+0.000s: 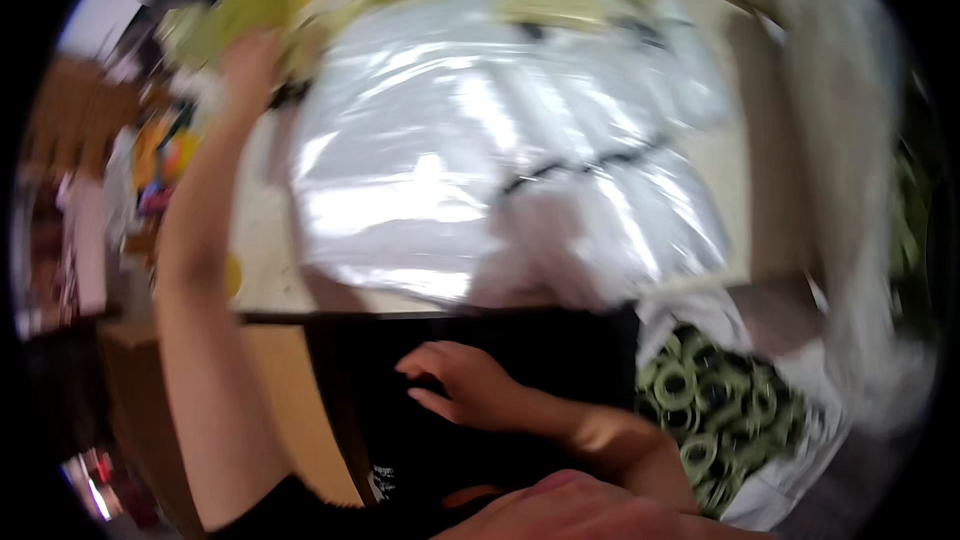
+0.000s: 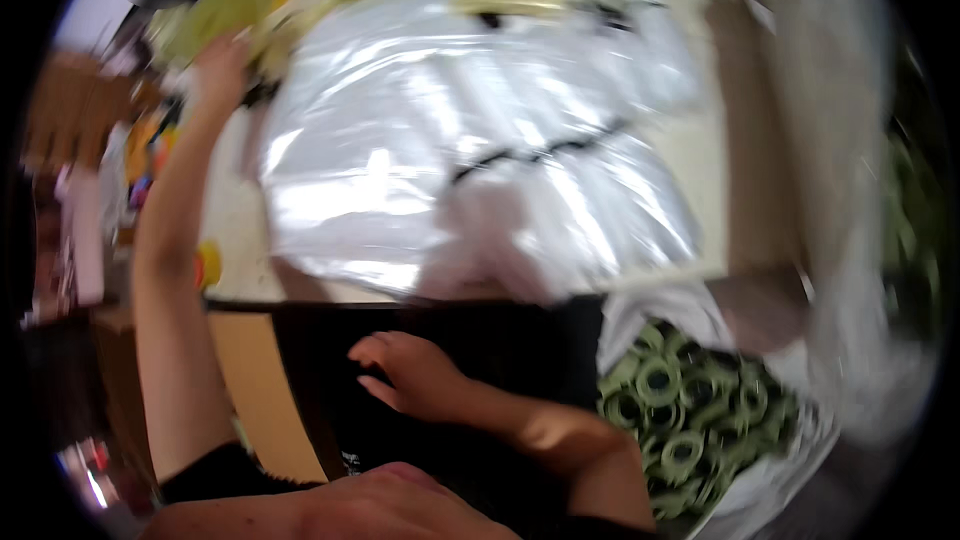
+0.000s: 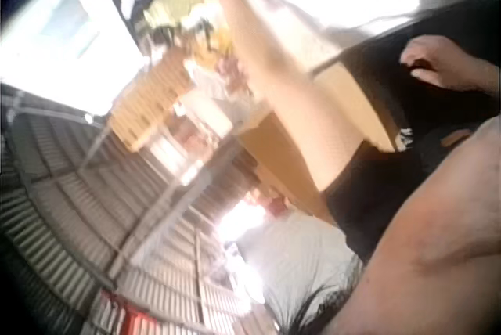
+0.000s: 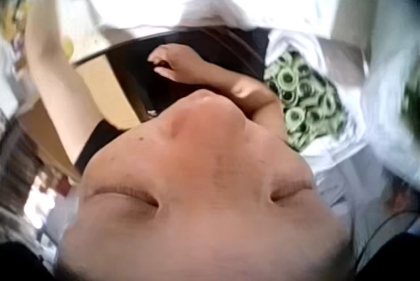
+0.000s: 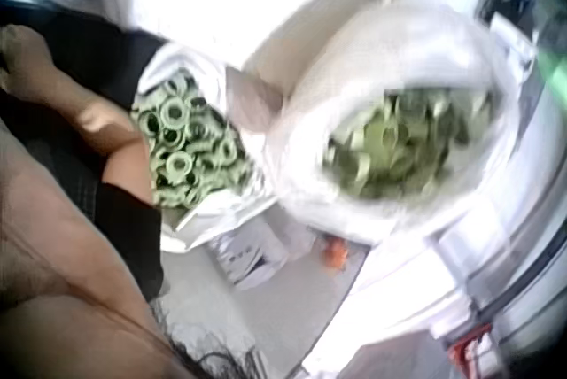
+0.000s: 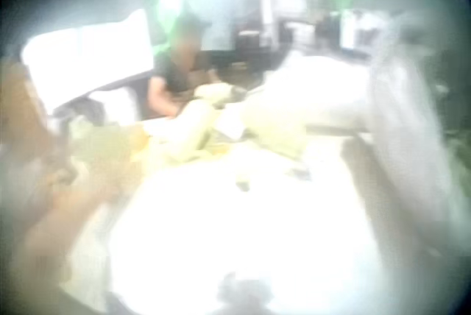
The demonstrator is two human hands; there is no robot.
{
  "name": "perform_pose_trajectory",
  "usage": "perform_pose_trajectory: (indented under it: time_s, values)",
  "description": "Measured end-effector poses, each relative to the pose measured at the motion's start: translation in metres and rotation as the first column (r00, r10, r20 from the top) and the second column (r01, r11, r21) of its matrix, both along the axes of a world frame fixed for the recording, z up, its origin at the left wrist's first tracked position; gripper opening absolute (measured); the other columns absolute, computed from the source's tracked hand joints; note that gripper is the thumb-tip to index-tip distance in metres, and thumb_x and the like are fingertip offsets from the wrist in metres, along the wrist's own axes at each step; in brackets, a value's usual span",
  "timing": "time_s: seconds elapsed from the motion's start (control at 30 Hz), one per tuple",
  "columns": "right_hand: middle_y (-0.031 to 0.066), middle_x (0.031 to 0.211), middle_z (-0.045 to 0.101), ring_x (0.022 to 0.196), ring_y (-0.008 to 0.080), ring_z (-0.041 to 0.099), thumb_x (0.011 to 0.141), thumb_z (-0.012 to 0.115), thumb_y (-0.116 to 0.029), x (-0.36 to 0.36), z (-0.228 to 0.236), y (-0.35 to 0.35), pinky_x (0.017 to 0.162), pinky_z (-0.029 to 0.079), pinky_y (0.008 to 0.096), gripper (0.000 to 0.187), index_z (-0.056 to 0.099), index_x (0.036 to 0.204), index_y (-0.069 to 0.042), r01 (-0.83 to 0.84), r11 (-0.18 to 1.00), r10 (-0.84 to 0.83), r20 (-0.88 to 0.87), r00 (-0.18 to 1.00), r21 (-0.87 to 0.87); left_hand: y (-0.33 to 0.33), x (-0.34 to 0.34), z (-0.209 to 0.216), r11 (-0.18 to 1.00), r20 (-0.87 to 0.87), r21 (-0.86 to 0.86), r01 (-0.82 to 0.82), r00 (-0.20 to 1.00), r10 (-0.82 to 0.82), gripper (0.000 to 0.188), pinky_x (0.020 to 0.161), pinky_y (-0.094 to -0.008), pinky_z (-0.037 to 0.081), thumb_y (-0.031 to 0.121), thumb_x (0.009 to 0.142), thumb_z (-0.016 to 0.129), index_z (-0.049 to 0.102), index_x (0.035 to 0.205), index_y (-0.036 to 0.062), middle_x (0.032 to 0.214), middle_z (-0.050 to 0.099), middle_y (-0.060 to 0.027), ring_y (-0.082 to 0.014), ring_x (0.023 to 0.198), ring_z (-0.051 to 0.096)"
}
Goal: The person takes plastic jugs from a table, places a green plastic ring on the neck of each jug, and then puts each assembly into a clear plastic bag before placing it into a large cardboard box.
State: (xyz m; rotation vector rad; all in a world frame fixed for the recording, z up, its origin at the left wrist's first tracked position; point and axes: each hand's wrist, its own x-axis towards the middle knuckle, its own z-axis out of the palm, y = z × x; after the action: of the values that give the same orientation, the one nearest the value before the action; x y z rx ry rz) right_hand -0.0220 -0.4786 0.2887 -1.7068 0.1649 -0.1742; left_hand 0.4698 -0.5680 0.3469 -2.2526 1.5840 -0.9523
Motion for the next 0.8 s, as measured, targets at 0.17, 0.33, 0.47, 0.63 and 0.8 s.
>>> perform_pose_trajectory:
  time_s: [0.17, 0.33, 0.47, 0.63, 0.8]
  values:
    - [0.0089, 0.092, 0.065, 0.086, 0.0216, 0.066, 0.084, 0.068, -0.004, -0.003, 0.002, -0.007, 0.076, 0.053, 0.0322, 0.017, 0.063, 0.101, -0.003, 0.184, 0.981, -0.194, 0.219, 0.956, 0.065, 0.192, -0.123, 0.053, 0.954, -0.046, -0.275, 0.117, 0.99, -0.135, 0.033, 0.086, -0.0468, 0.048, 0.006, 0.087, 0.067, 0.063, 0.119, -0.0012, 0.116, 0.063, -0.02, -0.0397, 0.102, 0.059]
    - [0.0108, 0.102, 0.063, 0.081, 0.0213, 0.064, 0.084, 0.067, -0.002, -0.099, 0.051, -0.066, 0.076, 0.053, 0.0342, 0.027, 0.058, 0.11, -0.004, 0.707, 0.69, -0.481, 0.632, 0.608, -0.155, 0.274, -0.268, 0.025, 0.661, -0.816, -0.574, -0.484, 0.267, -0.513, 0.034, 0.092, -0.0311, 0.05, 0.01, 0.096, 0.065, 0.058, 0.12, -0.0133, 0.121, 0.064, -0.0174, -0.0183, 0.109, 0.061]
    - [0.0108, 0.111, 0.061, 0.093, 0.0252, 0.058, 0.074, 0.073, -0.008, -0.196, 0.134, -0.159, 0.086, 0.048, 0.0376, 0.043, 0.059, 0.114, -0.006, 0.935, 0.12, -0.692, 0.647, 0.32, -0.335, 0.284, -0.33, 0.024, 0.722, -0.828, -0.555, -0.414, 0.357, -0.431, 0.03, 0.089, -0.0336, 0.051, 0.009, 0.094, 0.065, 0.062, 0.117, -0.0103, 0.106, 0.071, -0.0151, -0.0197, 0.096, 0.066]
    - [0.024, 0.127, 0.053, 0.124, 0.0394, 0.046, 0.074, 0.079, -0.041, -0.289, 0.165, -0.319, 0.101, 0.041, 0.0482, 0.069, 0.054, 0.125, -0.002, 0.469, -0.575, -0.754, 0.657, 0.014, -0.67, 0.316, -0.308, 0.008, 0.635, -0.851, -0.468, -0.615, 0.119, -0.512, 0.039, 0.096, -0.0347, 0.047, 0.011, 0.095, 0.063, 0.055, 0.13, -0.0043, 0.123, 0.064, -0.0126, -0.0215, 0.11, 0.061]
    - [0.023, 0.118, 0.066, 0.112, 0.0379, 0.061, 0.07, 0.082, -0.056, -0.364, 0.123, -0.38, 0.098, 0.047, 0.0456, 0.069, 0.071, 0.109, -0.001, 0.669, -0.433, -0.882, 0.436, -0.178, -0.604, 0.307, -0.317, -0.008, 0.332, -0.626, -0.421, -0.844, 0.006, -0.779, 0.042, 0.1, -0.0392, 0.046, 0.022, 0.103, 0.051, 0.048, 0.137, -0.0018, 0.13, 0.06, -0.0138, -0.0257, 0.116, 0.059]
